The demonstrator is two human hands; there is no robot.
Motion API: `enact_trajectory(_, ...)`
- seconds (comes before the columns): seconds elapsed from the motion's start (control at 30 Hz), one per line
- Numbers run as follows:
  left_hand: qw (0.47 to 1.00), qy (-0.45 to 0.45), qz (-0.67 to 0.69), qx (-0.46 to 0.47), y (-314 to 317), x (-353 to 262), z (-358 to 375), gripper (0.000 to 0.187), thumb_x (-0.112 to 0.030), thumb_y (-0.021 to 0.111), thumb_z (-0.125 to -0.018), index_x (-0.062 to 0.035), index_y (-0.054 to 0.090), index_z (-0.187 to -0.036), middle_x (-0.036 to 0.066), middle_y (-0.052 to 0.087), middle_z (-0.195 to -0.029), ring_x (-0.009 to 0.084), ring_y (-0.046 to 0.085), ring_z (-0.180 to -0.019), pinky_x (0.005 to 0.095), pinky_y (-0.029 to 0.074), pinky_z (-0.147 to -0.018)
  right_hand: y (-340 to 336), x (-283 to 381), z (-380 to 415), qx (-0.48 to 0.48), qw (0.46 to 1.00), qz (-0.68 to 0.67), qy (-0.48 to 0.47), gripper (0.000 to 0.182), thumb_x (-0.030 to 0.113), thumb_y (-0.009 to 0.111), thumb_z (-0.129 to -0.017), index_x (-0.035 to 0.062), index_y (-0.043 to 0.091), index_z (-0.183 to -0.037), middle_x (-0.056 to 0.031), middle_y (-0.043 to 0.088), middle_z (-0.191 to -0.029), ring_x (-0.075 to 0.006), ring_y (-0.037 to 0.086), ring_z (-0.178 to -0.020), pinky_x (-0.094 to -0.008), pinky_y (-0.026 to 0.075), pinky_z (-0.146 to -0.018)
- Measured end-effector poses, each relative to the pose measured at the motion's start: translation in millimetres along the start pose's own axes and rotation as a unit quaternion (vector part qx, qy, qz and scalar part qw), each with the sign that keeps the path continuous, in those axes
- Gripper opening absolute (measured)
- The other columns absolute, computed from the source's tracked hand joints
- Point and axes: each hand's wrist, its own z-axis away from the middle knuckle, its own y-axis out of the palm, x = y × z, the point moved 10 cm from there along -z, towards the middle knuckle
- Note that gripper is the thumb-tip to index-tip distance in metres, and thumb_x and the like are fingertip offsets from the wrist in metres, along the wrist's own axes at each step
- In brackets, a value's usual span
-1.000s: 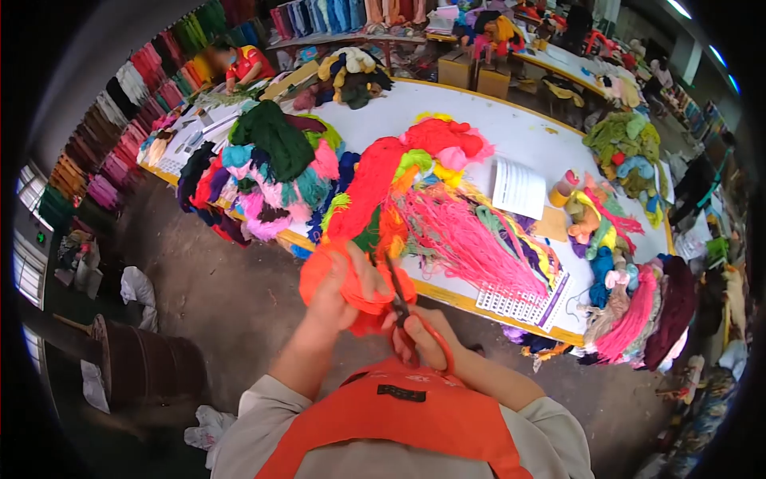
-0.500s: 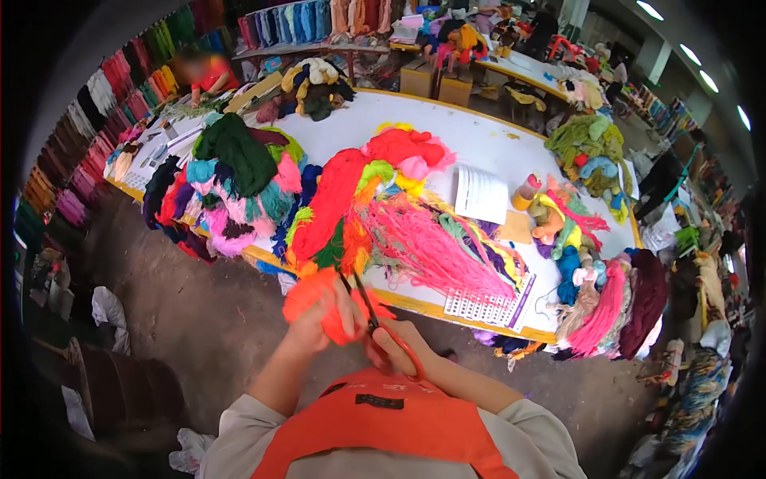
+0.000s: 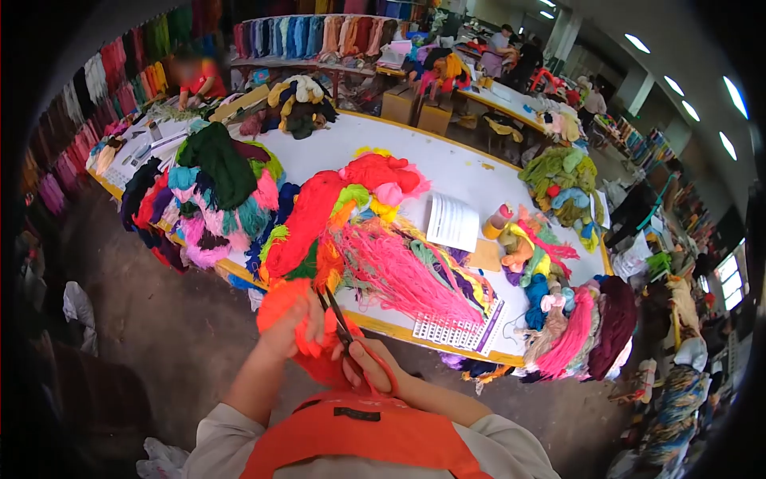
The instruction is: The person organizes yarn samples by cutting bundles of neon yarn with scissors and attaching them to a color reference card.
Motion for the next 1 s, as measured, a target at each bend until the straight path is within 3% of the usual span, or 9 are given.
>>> enact_trajectory(0.3,0.990,0.032,-0.113,-0.082,9,18,-2,0.045,-0.043,0.036,-0.102,-0.0025,0.054,-0.108,0.016,0.061,-0.107,0.0235,0.058,-0.108,0.0435,0.037,-0.103,-52,54,-17,-0.052,0.969,-0.106,-0.219,0.033,0.020,0.065,-0.089,0.0040,0.049,-0.112,-0.0044,0.053,-0.096,-0.0159,0.053,-0.093,-0.0293,0.041,-0.084)
enact_trajectory(0.47,0.798,0.139,-0.586,0.026,69,-2,-33,0.071,-0.042,0.057,-0.087,0.0003,0.039,-0.141,0.025,0.025,-0.151,0.0412,0.029,-0.139,0.0499,0.026,-0.112,-37,91,-6,-0.106,0.959,0.098,-0.242,0.107,0.033,0.087,-0.068,0.0023,0.019,-0.145,-0.0164,0.044,-0.136,-0.0257,0.041,-0.131,-0.0422,0.035,-0.107)
enact_trajectory(0.57,0.547,0.185,-0.816,-0.034,71,8,-49,0.076,-0.039,0.062,-0.080,-0.0040,0.038,-0.143,0.025,0.024,-0.152,0.0420,0.023,-0.141,0.0516,0.025,-0.113,-38,74,-4,-0.070,0.985,0.112,-0.107,0.118,0.020,0.087,-0.068,0.0051,0.004,-0.151,-0.0172,0.033,-0.147,-0.0259,0.042,-0.131,-0.0399,0.035,-0.108)
enact_trajectory(0.63,0.804,0.137,-0.577,-0.046,62,1,-50,0.076,-0.041,0.063,-0.078,-0.0041,0.041,-0.141,0.024,0.026,-0.151,0.0403,0.020,-0.142,0.0516,0.022,-0.114,-32,108,11,-0.062,0.940,0.260,-0.211,0.108,0.010,0.085,-0.070,0.0050,0.012,-0.150,-0.0144,0.041,-0.143,-0.0220,0.045,-0.128,-0.0347,0.039,-0.104)
enact_trajectory(0.67,0.795,0.150,-0.588,0.019,53,22,-52,0.073,-0.042,0.064,-0.079,-0.0078,0.045,-0.140,0.022,0.026,-0.152,0.0390,0.023,-0.142,0.0508,0.021,-0.115,-42,102,15,-0.048,0.959,0.235,-0.149,0.102,0.009,0.084,-0.071,0.0048,0.017,-0.148,-0.0134,0.042,-0.143,-0.0210,0.045,-0.128,-0.0340,0.039,-0.104)
enact_trajectory(0.73,0.495,0.229,-0.825,0.148,71,18,-30,0.075,-0.046,0.068,-0.076,-0.0108,0.047,-0.139,0.021,0.026,-0.153,0.0392,0.027,-0.140,0.0486,0.021,-0.115,-69,95,44,-0.071,0.965,0.239,-0.080,0.088,0.008,0.081,-0.073,0.0047,0.030,-0.145,-0.0111,0.043,-0.142,-0.0188,0.043,-0.128,-0.0331,0.036,-0.105)
enact_trajectory(0.8,0.583,0.217,-0.776,0.104,50,-5,-22,0.079,-0.045,0.073,-0.072,-0.0125,0.047,-0.139,0.020,0.038,-0.147,0.0361,0.035,-0.136,0.0458,0.023,-0.115,-95,104,75,-0.104,0.951,0.264,-0.121,0.087,0.008,0.082,-0.072,0.0048,0.034,-0.144,-0.0094,0.046,-0.138,-0.0179,0.043,-0.127,-0.0335,0.035,-0.105)
enact_trajectory(0.9,0.793,-0.159,-0.586,0.051,-95,27,11,0.094,-0.042,0.079,-0.069,-0.0068,0.038,-0.145,0.016,0.053,-0.136,0.0261,0.041,-0.133,0.0428,0.024,-0.115,-150,69,130,-0.182,0.974,0.136,-0.005,0.080,0.006,0.081,-0.072,0.0050,0.040,-0.141,-0.0067,0.052,-0.130,-0.0157,0.052,-0.115,-0.0317,0.042,-0.098)
enact_trajectory(1.0,0.976,0.107,-0.180,-0.065,-55,-45,-14,0.099,-0.044,0.074,-0.076,0.0000,0.023,-0.148,0.014,0.056,-0.130,0.0264,0.049,-0.124,0.0417,0.031,-0.111,-197,31,178,-0.224,0.960,0.164,0.036,0.079,0.002,0.080,-0.072,0.0054,0.040,-0.140,-0.0048,0.055,-0.124,-0.0141,0.056,-0.107,-0.0298,0.046,-0.091)
